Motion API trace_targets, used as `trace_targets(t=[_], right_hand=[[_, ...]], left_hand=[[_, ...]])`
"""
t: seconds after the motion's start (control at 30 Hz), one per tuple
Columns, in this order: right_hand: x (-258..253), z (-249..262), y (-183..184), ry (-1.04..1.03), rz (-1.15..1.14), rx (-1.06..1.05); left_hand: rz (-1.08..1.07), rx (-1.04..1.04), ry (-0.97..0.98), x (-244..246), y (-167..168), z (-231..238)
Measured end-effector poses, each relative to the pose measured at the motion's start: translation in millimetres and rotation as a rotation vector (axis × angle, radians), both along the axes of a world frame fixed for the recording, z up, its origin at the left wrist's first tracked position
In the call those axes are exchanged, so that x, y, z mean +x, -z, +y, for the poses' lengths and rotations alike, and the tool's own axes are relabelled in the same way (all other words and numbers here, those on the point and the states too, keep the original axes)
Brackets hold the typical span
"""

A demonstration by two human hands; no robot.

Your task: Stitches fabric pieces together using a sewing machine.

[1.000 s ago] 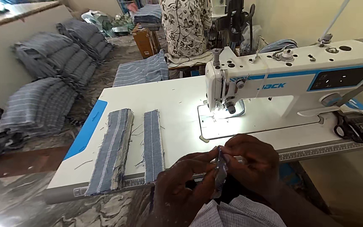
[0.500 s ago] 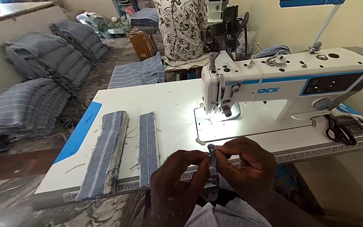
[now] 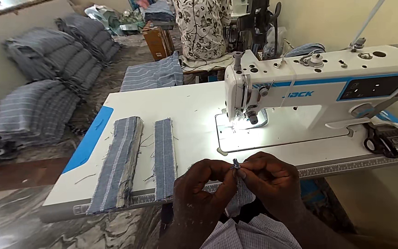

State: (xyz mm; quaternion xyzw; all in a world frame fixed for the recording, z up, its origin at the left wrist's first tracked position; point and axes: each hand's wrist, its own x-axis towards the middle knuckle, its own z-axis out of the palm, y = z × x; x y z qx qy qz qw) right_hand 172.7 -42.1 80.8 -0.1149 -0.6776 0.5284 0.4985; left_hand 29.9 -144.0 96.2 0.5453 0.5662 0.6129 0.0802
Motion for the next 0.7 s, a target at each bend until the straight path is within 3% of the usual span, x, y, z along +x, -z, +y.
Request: trace_targets(t=[0.13, 0.23, 0.3, 0.43, 0.53, 0.6, 0.7], right_hand=[[-4.4, -1.5, 9.7, 0.149, -0.025, 0.200], [-5.6, 3.7, 22.5, 0.369, -0.125, 0.495], [-6.2, 11.1, 30.8, 0.396, -0.191, 0.586], [-12.8, 19.7, 51.6, 0.324, -0.307, 0.338], [-20.1, 29.2, 72.4, 0.410, -0.515, 0.197], [-25.9, 46.2, 84.1, 0.507, -0.709, 0.284], [-30.6, 86.4, 82.9, 0.468, -0.997, 0.487]], left_hand=[[-0.057, -0.024, -0.010, 0.4, 3.9, 5.2], [-0.168, -0.144, 0.054, 0.3, 3.3, 7.6], [-0.240, -0.231, 0.077, -1.8, 3.8, 14.1], [-0.513, -0.361, 0.097, -11.5, 17.5, 49.4], [-0.632, -0.453, 0.088, -15.1, 40.5, 89.2], [-0.398, -0.519, 0.028, -23.7, 63.0, 118.0], [0.255, -0.707, -0.128, -40.0, 78.3, 146.7]])
